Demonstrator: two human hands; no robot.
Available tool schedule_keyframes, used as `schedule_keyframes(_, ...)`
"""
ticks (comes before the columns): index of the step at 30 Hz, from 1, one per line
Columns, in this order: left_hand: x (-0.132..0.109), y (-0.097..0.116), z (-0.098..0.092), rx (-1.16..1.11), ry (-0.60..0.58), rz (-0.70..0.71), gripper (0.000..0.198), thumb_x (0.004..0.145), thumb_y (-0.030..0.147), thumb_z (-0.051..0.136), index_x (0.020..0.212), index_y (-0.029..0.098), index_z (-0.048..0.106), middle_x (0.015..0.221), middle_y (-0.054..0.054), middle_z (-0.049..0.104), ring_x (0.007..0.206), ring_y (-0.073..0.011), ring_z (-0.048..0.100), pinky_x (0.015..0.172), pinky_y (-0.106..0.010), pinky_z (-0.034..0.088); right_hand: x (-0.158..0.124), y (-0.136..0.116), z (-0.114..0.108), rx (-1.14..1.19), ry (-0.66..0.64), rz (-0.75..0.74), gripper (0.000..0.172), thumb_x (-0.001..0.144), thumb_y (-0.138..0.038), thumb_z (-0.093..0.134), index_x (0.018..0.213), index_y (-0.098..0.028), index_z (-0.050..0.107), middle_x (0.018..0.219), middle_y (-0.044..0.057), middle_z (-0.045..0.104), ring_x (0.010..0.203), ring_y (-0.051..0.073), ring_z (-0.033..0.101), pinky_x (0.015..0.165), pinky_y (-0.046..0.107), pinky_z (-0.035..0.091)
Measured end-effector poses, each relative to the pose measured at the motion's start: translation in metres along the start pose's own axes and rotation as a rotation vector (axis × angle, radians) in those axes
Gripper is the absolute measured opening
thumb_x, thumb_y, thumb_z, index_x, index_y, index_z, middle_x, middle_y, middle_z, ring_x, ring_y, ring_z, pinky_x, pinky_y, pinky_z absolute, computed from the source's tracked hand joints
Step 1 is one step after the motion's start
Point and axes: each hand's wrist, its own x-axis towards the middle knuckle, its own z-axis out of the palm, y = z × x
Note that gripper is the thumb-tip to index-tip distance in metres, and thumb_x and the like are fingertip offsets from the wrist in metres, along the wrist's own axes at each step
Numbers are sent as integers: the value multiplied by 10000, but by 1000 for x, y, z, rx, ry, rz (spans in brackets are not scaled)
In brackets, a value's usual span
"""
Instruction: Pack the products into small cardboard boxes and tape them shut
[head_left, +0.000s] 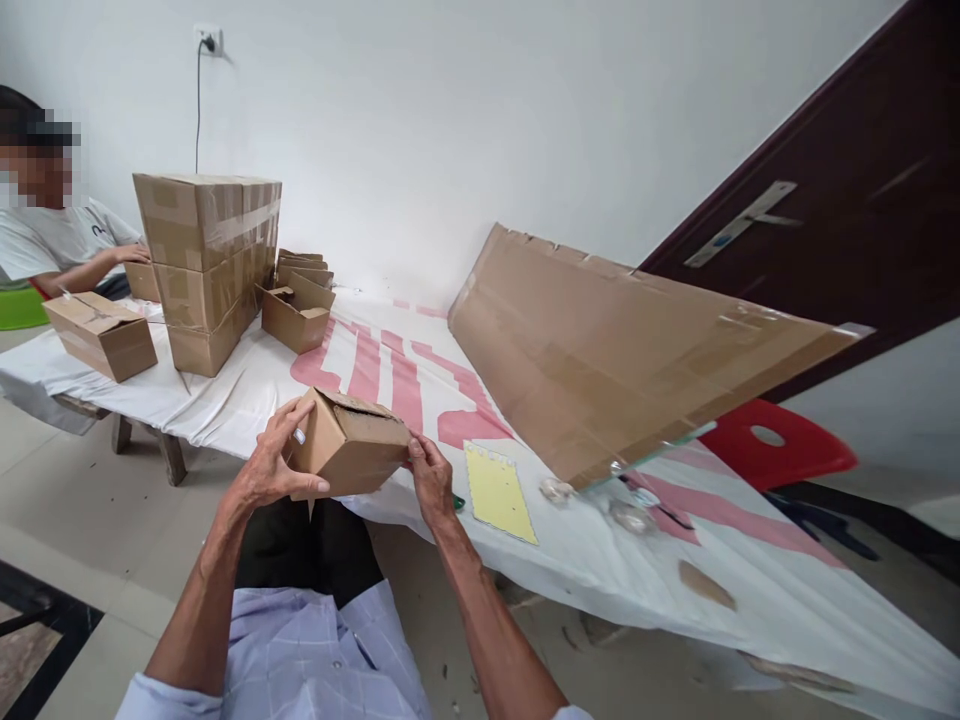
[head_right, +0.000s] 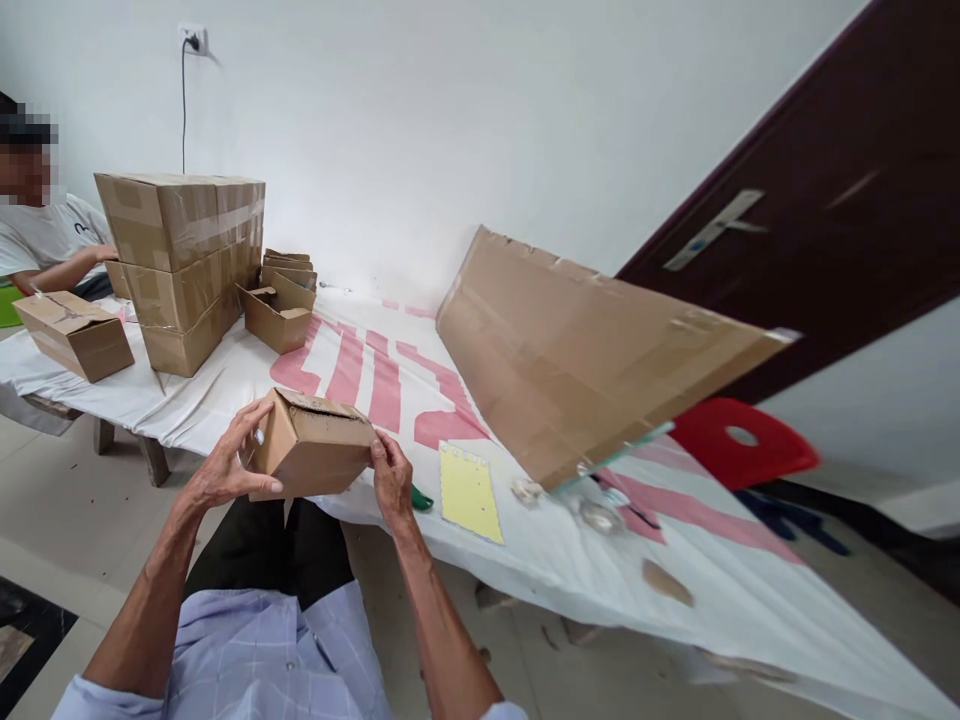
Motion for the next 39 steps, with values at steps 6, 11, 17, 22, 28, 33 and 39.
schedule_keyframes(6, -3, 5, -11, 67, -48, -58, 1173, 643, 396, 962, 1678, 360, 411, 1660, -129, 425, 1431, -418, 514, 1206, -569, 441, 0, -3, -1, 29, -47, 38, 763, 811, -783, 677, 1241, -164, 789, 1225, 148, 800, 1071, 322, 732, 827, 433, 649)
schedule_keyframes(11, -6, 22, -24, 90, 113, -57, 1186, 600, 418, 982, 1641, 262, 437, 1648, -144, 478, 1536, -447, 428, 1281, -561, 361, 1, -34, 0, -94, -53, -92, 646, 836, -714, 692, 1151, -159, 790, 1148, 159, 791, 1035, 325, 727, 840, 464, 630)
schedule_keyframes(17, -1, 29, -12, 29, 200, -20, 1096, 534, 430, 1027, 1510, 250, 561, 1535, -144, 573, 1471, -449, 509, 1254, -552, 401, -4, -143, 9, -296, -133, -684, 268, 1005, -453, 658, 1141, -264, 793, 1197, 98, 747, 1181, 308, 665, 1016, 488, 569)
schedule_keyframes(22, 7, 29, 10, -21, 213, 8, 1146, 530, 416, 1041, 1534, 244, 517, 1554, -175, 556, 1475, -442, 506, 1254, -588, 384, -9, -198, 33, -541, -490, -1038, 166, 1017, -286, 662, 1103, -285, 804, 1107, 70, 754, 1097, 300, 671, 1021, 503, 556)
schedule_keyframes(28, 4, 36, 15, 109, 222, -11, 1126, 539, 361, 1020, 1534, 250, 506, 1538, -156, 576, 1445, -430, 534, 1230, -610, 403, -3, -207, 49, -956, -682, -1064, 105, 938, -164, 770, 1036, -200, 777, 1067, 102, 728, 1082, 274, 633, 936, 406, 542)
schedule_keyframes(33, 0, 41, 15, 169, 221, -9, 1113, 549, 353, 1013, 1531, 262, 496, 1497, -138, 610, 1404, -421, 573, 1205, -603, 427, -4, -217, 58, -1079, -730, -1044, 53, 954, -208, 785, 993, -177, 765, 1039, 89, 715, 1015, 235, 626, 882, 348, 497)
schedule_keyframes(39, -2, 40, 19, 153, 214, -28, 1148, 530, 352, 1020, 1537, 239, 482, 1530, -158, 587, 1432, -422, 543, 1226, -607, 396, -3, -220, 68, -1181, -753, -1042, 53, 961, -217, 760, 927, -176, 761, 966, 81, 716, 962, 229, 631, 830, 331, 457)
